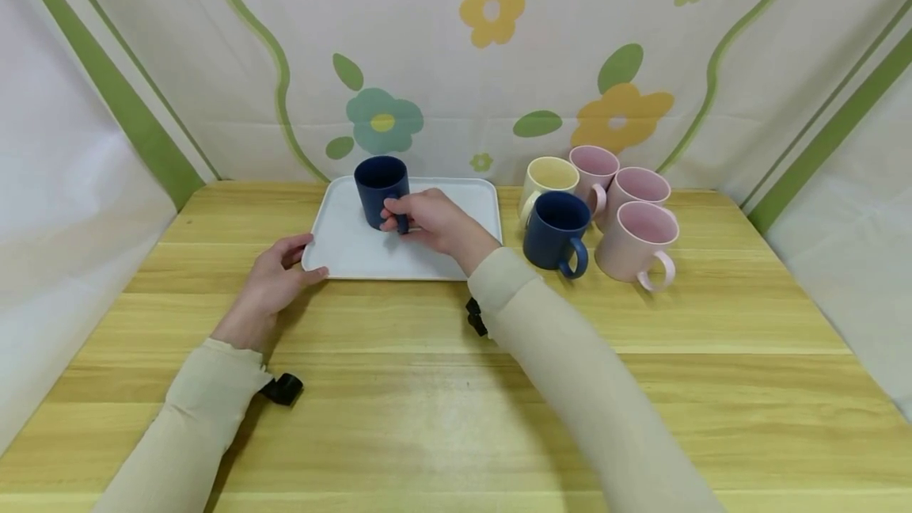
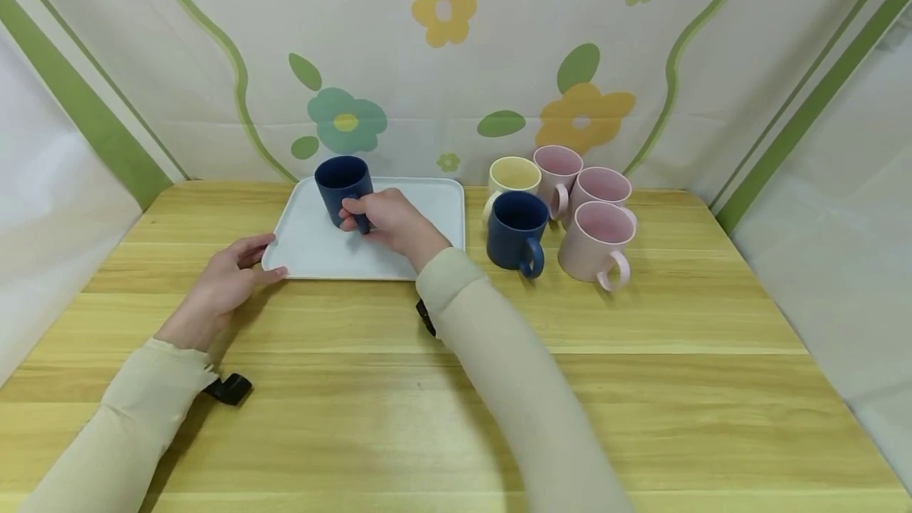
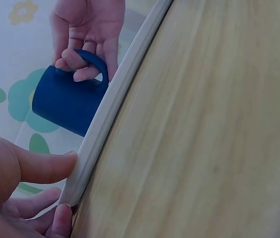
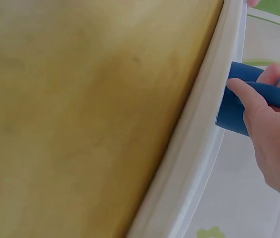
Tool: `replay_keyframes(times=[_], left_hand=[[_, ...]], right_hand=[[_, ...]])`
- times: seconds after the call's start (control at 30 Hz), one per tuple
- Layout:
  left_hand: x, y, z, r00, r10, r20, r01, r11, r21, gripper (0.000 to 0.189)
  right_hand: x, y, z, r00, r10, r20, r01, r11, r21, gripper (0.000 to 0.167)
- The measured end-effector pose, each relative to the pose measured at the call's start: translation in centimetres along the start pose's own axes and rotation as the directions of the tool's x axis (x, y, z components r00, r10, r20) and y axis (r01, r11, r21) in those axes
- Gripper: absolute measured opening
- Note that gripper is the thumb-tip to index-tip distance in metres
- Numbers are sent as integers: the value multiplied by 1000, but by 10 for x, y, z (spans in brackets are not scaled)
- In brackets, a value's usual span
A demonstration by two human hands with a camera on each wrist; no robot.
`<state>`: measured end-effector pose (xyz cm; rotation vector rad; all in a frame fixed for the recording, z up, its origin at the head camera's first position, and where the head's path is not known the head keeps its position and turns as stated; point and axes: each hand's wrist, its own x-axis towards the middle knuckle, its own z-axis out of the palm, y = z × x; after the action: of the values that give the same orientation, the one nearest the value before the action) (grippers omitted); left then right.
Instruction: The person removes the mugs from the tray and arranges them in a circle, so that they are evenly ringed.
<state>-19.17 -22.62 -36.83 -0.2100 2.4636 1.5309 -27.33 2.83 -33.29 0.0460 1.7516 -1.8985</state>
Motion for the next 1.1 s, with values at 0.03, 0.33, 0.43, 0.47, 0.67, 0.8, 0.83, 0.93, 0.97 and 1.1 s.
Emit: replay_keyframes(times=[0.03, 0.33, 0.43, 0.47, 0.67, 0.8, 0.83, 0.93, 0.97, 1.1], left_hand=[[0, 0, 0, 1000, 3, 1, -3, 1000, 4, 80], [0, 0, 2, 1000, 7, 7, -7, 1000, -1, 80], [1, -2, 2, 1000, 7, 13, -7, 1000, -5, 80], [1, -3, 2, 1000, 6, 15, -6, 1000, -9, 81], [2, -6, -2, 1000, 6, 10, -6, 1000, -6, 81], [1, -6, -4, 1000, 6, 13, -6, 1000, 5, 80], [1, -6, -5, 1000, 8, 16, -8, 1000, 7, 81], [0, -6, -5, 1000, 14, 21, -15, 1000, 8, 81], [0, -6, -4, 1000, 18, 22, -18, 1000, 8, 81], [1, -4, -2, 999, 23, 26, -23, 1000, 4, 82]], right_hand=[[-1, 1, -1, 1000, -7, -1, 7, 1000, 0, 20], [-12, 7, -14, 997, -71, -22, 71, 997, -40, 20], [-20, 6, -20, 995, -90, -30, 88, 995, -54, 20], [-23, 6, -22, 995, -97, -34, 95, 994, -52, 20], [-37, 0, -25, 989, -132, -72, 130, 991, -33, 22], [-47, -2, -23, 982, -164, -88, 163, 986, -14, 24], [-50, -3, -23, 981, -172, -92, 172, 985, -8, 25], [-62, -5, -24, 976, -196, -94, 197, 980, -6, 27], [-66, -6, -24, 975, -204, -93, 204, 979, -14, 28], [-86, -8, -31, 971, -227, -75, 223, 973, -58, 31]])
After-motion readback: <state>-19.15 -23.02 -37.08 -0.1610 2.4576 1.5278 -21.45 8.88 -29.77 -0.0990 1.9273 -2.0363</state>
